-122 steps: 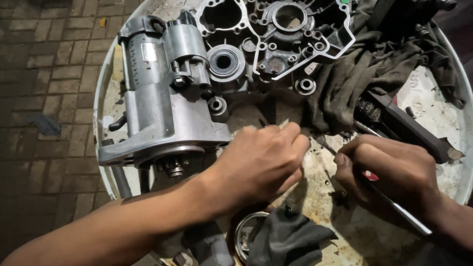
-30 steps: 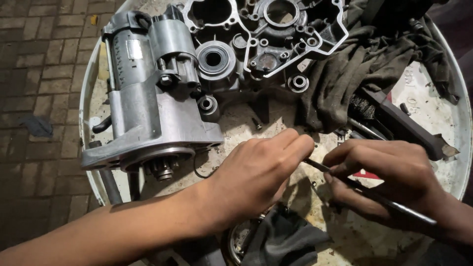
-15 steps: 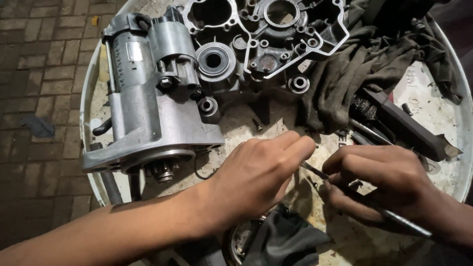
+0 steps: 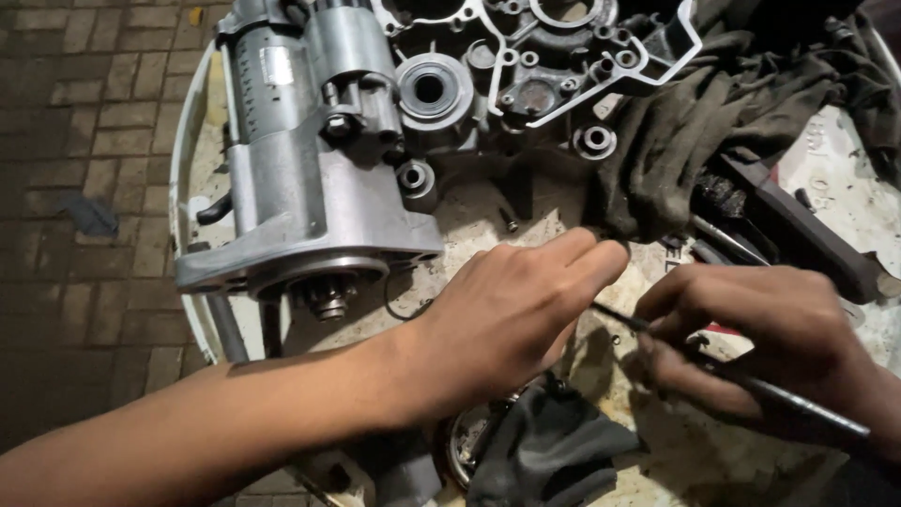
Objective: Using a small tool to manipulate and repair internal components of a mechanical assembly, likely a starter motor or engine casing.
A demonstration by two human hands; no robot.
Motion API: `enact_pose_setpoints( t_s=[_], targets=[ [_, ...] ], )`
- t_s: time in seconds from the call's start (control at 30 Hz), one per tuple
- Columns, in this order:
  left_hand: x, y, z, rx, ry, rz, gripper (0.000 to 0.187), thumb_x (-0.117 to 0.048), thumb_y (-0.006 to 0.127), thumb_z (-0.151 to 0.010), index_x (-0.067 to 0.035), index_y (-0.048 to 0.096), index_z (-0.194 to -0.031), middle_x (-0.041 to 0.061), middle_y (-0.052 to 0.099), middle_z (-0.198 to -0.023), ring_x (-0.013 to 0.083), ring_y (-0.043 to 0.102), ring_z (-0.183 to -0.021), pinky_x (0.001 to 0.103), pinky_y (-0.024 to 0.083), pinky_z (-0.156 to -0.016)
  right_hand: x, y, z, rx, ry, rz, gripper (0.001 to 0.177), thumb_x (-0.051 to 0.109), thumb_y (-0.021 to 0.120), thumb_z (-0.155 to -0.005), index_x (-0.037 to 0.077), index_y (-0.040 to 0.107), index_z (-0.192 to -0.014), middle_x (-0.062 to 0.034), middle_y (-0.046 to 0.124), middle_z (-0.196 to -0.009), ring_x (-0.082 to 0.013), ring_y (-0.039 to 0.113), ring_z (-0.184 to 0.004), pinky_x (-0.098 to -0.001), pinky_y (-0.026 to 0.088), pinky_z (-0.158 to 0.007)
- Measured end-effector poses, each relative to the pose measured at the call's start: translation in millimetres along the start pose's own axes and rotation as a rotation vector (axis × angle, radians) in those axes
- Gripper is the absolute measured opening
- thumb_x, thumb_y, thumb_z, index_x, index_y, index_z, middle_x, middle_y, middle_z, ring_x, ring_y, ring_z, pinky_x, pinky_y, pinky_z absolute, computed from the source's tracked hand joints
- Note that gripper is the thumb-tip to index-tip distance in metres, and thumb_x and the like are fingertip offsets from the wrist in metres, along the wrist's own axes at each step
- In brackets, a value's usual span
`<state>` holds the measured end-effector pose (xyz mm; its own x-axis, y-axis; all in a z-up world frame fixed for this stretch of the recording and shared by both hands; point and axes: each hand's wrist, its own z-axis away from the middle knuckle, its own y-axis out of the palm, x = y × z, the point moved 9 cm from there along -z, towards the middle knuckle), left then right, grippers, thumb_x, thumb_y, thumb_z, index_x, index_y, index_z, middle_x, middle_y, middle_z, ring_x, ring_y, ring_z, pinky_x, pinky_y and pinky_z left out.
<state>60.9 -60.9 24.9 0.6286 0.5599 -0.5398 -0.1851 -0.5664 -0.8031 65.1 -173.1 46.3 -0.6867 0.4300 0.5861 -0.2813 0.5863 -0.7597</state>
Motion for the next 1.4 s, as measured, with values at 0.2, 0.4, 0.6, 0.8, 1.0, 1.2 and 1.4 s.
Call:
enact_pose_setpoints(
  t_s=[0.2, 0.4, 0.6, 0.8, 1.0, 1.2, 1.4],
  targets=[
    [1, 2, -1, 0.008, -0.008, -0.007, 0.031, 0.011, 0.060, -0.079, -0.005, 0.047, -0.101, 0.014, 0.053, -0.088, 0.0378, 0.056, -0.058, 0.051, 0.045, -0.041, 4, 1, -2, -0.022, 0.002, 0.023, 0.015, 0.006, 0.074, -0.082, 0.004, 0.061, -0.075, -0.0006, 0.064, -0.065, -0.0064, 0.057, -0.049, -0.0198, 0.045, -0.046],
    [-1, 1, 0, -0.022, 0.007, -0.023, 0.028, 0.009, 0.062, -0.082, -0.004, 0.048, -0.103, 0.014, 0.052, -0.087, 0.0370, 0.057, -0.056, 0.051, 0.046, -0.041, 2, -1, -2, -0.025, -0.012, 0.058, 0.019, 0.019, 0.075, -0.083, 0.008, 0.064, -0.072, 0.0024, 0.072, -0.076, -0.0079, 0.066, -0.054, -0.0218, 0.049, -0.052],
    [-3, 3, 0, -0.032, 0.030, -0.041, 0.031, 0.015, 0.059, -0.077, -0.003, 0.047, -0.099, 0.014, 0.050, -0.085, 0.0368, 0.054, -0.054, 0.050, 0.045, -0.041, 2, -7, -1, -0.073, 0.021, -0.009, 0.019, 0.011, 0.077, -0.080, 0.006, 0.061, -0.069, -0.0031, 0.076, -0.077, -0.0103, 0.071, -0.057, -0.0216, 0.054, -0.055],
    [-4, 1, 1, -0.022, 0.027, -0.027, 0.028, 0.013, 0.055, -0.077, -0.004, 0.046, -0.097, 0.014, 0.050, -0.084, 0.0361, 0.052, -0.054, 0.050, 0.043, -0.040, -3, -1, -2, 0.047, 0.053, 0.016, 0.007, 0.011, 0.074, -0.077, 0.011, 0.067, -0.075, 0.0052, 0.070, -0.058, -0.0057, 0.062, -0.044, -0.0214, 0.049, -0.047],
    [-3, -3, 1, -0.003, 0.026, -0.059, 0.024, 0.009, 0.054, -0.085, -0.003, 0.047, -0.105, 0.017, 0.053, -0.088, 0.0411, 0.060, -0.055, 0.055, 0.047, -0.040, 0, -14, -12, 0.022, 0.063, 0.082, 0.012, 0.022, 0.080, -0.079, 0.018, 0.070, -0.073, 0.0115, 0.072, -0.058, -0.0005, 0.064, -0.047, -0.0185, 0.049, -0.052],
    [3, -7, 2, 0.055, 0.040, -0.208, 0.028, 0.014, 0.051, -0.082, -0.004, 0.046, -0.103, 0.015, 0.052, -0.084, 0.0388, 0.058, -0.047, 0.054, 0.049, -0.039, 7, 1, -32, 0.305, -0.066, -0.024, 0.012, 0.012, 0.071, -0.084, 0.018, 0.067, -0.074, 0.0055, 0.064, -0.061, -0.0095, 0.057, -0.048, -0.0259, 0.046, -0.042],
    [9, -11, 3, -0.046, 0.063, -0.089, 0.008, -0.004, 0.047, -0.101, -0.003, 0.046, -0.093, 0.010, 0.046, -0.078, 0.0211, 0.047, -0.044, 0.039, 0.045, -0.035, 1, 13, -55, 0.354, -0.148, -0.030, 0.033, 0.038, 0.072, -0.088, 0.015, 0.055, -0.071, 0.0031, 0.057, -0.059, -0.0117, 0.051, -0.044, -0.0284, 0.042, -0.044]
  ],
)
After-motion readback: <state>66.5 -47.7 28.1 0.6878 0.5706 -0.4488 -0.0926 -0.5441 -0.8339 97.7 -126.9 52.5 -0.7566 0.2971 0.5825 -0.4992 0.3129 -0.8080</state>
